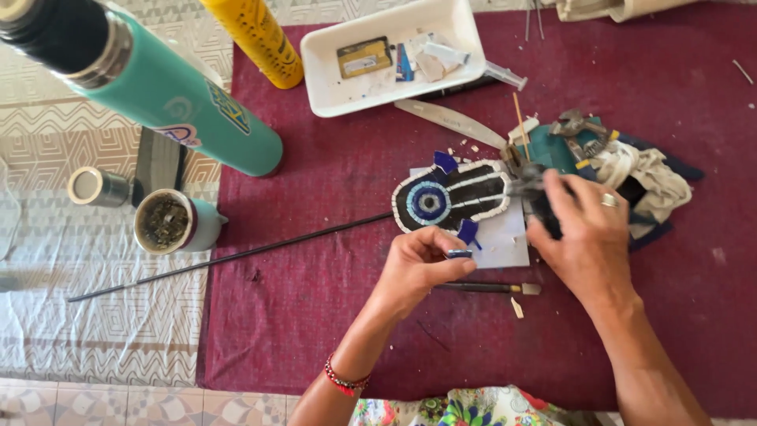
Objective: The person cuts and shapes small blue glass pieces using pliers and a hammer, then places them into a hand-shaped mosaic design on a white board. The person repeatedly trims edges and fits pieces into the pattern.
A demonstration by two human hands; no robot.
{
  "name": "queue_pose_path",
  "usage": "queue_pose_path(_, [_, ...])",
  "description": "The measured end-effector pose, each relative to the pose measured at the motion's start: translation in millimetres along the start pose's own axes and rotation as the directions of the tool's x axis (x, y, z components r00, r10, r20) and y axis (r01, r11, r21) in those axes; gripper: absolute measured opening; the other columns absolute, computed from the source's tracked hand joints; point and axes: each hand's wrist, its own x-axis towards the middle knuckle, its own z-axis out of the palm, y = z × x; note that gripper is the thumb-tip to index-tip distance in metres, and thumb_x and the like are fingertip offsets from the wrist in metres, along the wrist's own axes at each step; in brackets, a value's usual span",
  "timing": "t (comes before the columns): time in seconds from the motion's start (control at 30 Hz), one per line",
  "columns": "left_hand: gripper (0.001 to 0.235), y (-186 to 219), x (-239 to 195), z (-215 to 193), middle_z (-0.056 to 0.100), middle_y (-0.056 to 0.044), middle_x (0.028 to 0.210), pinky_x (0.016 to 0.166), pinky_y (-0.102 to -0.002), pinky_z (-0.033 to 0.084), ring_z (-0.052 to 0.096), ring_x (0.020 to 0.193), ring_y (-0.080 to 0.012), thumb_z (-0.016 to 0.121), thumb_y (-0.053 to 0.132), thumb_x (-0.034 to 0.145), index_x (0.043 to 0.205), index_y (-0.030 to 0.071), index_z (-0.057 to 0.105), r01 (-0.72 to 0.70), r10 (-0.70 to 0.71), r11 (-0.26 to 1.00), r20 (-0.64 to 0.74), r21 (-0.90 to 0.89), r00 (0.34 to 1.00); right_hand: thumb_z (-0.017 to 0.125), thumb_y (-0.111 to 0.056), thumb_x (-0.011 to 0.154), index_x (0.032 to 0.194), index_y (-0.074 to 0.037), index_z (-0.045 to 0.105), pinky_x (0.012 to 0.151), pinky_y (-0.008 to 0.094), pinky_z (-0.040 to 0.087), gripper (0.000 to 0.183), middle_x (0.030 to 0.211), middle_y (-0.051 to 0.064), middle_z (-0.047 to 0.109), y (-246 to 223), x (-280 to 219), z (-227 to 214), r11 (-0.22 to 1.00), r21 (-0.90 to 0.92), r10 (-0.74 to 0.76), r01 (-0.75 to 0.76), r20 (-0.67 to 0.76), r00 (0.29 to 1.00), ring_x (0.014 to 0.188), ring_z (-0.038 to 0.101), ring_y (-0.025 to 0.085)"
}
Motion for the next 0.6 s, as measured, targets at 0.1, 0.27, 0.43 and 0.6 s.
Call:
queue_pose_path(0.1, [0.026,3.8,5.7,3.0,0.060,0.008,0.064,0.050,-0.017,0.035,0.045,0.056,0.0029,0.087,0.006,0.079,0.079,0.015,0.063,-0.008,0.017,0.991,-0.070,0.135,0.997,0.068,-0.026,0.096,0.147,0.008,0.062,0.094,0.059,0.043,0.061,0.134,0.025,0.065,11.5,-8.9,6.3,0.988,-0.050,0.147,-0.148,-0.008,0.989,0.114,0.062,0.040])
queue_pose_path(0.27, [0.034,16.3,10.2,5.4,0.048,0.006,0.068,0.057,-0.022,0.039,0.050,0.064,-0.0056,0.083,0.010,0.085,0.115,0.007,0.070,-0.077,0.098,0.969,-0.080,0.233,0.992,0.068,-0.021,0.095,0.148,0.010,0.059,0.098,0.056,0.045,0.062,0.142,0.026,0.061,34.9,-12.0,12.6,0.956,-0.192,0.238,-0.221,0.069,0.969,0.125,0.057,0.044])
queue_pose_path(0.43, [0.032,-2.2,11.9,2.4,0.063,-0.002,0.068,0.058,-0.022,0.055,0.063,0.064,-0.0071,0.082,0.010,0.086,0.115,0.001,0.073,-0.089,0.112,0.978,-0.115,0.190,0.987,0.073,-0.007,0.102,0.139,0.016,0.062,0.108,0.061,0.044,0.044,0.146,0.035,0.052,16.7,-5.8,-6.9,0.987,-0.053,0.152,-0.152,-0.004,0.988,0.127,0.050,0.053])
queue_pose_path(0.6, [0.049,-22.6,14.3,-9.3,0.075,-0.018,0.112,0.082,-0.024,0.061,0.074,0.094,-0.0150,0.080,0.004,0.086,0.133,0.001,0.064,-0.081,0.077,0.994,-0.061,-0.071,0.995,0.083,-0.040,0.096,0.125,-0.015,0.080,0.089,0.040,0.055,0.038,0.122,-0.002,0.076,-7.4,-15.0,-15.6,0.963,-0.270,0.029,-0.007,0.079,0.996,0.110,0.070,0.026])
